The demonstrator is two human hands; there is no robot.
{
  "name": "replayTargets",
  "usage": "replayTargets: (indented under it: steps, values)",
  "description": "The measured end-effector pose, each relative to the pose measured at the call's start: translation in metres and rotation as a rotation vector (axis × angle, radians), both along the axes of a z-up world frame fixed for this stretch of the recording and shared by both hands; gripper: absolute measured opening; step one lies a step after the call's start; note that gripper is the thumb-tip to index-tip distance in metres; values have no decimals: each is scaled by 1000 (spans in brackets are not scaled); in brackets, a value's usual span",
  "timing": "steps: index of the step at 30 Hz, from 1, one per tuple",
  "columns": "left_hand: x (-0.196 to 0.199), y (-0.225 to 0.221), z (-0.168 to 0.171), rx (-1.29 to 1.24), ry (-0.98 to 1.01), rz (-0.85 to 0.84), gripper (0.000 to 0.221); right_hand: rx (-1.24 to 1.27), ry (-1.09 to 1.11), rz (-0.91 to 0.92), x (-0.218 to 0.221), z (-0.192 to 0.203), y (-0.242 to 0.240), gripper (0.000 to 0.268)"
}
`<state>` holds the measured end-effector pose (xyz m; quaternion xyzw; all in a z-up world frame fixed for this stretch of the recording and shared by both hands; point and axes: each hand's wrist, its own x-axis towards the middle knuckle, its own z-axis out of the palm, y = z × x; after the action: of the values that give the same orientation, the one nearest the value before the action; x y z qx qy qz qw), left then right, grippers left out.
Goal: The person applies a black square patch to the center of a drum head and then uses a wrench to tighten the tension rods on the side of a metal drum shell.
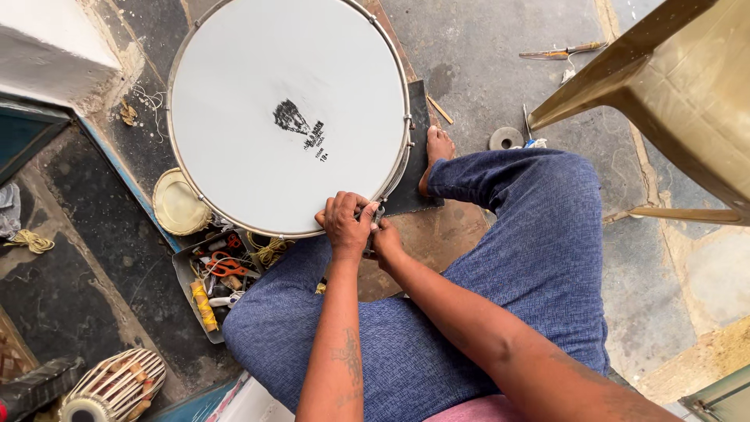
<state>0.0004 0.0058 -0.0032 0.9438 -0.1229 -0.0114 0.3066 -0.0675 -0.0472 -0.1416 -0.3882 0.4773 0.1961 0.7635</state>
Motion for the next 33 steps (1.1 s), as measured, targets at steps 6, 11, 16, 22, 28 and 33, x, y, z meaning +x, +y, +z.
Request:
replayTargets:
  steps: [6,11,16,22,28,33]
  values:
    - [1,0,-1,19,-29,-6,23,-21,-58,-28,8,22,4,21]
    - [0,2,-3,8,-25,-17,22,-20,-75,6,7,37,-1,21]
    - [0,-1,-2,28,-9,10,25,-148,-218,-93,15,-9,22,22]
    - [0,1,-2,4,-18,3,23,-108,-456,-379,17,-28,43,35]
    - [1,1,0,30,-64,-24,22,35,-133,54,0,-17,-16,23]
    - [-4,2,-2,32,-119,-36,25,-479,-427,1281,32,-64,-132,16]
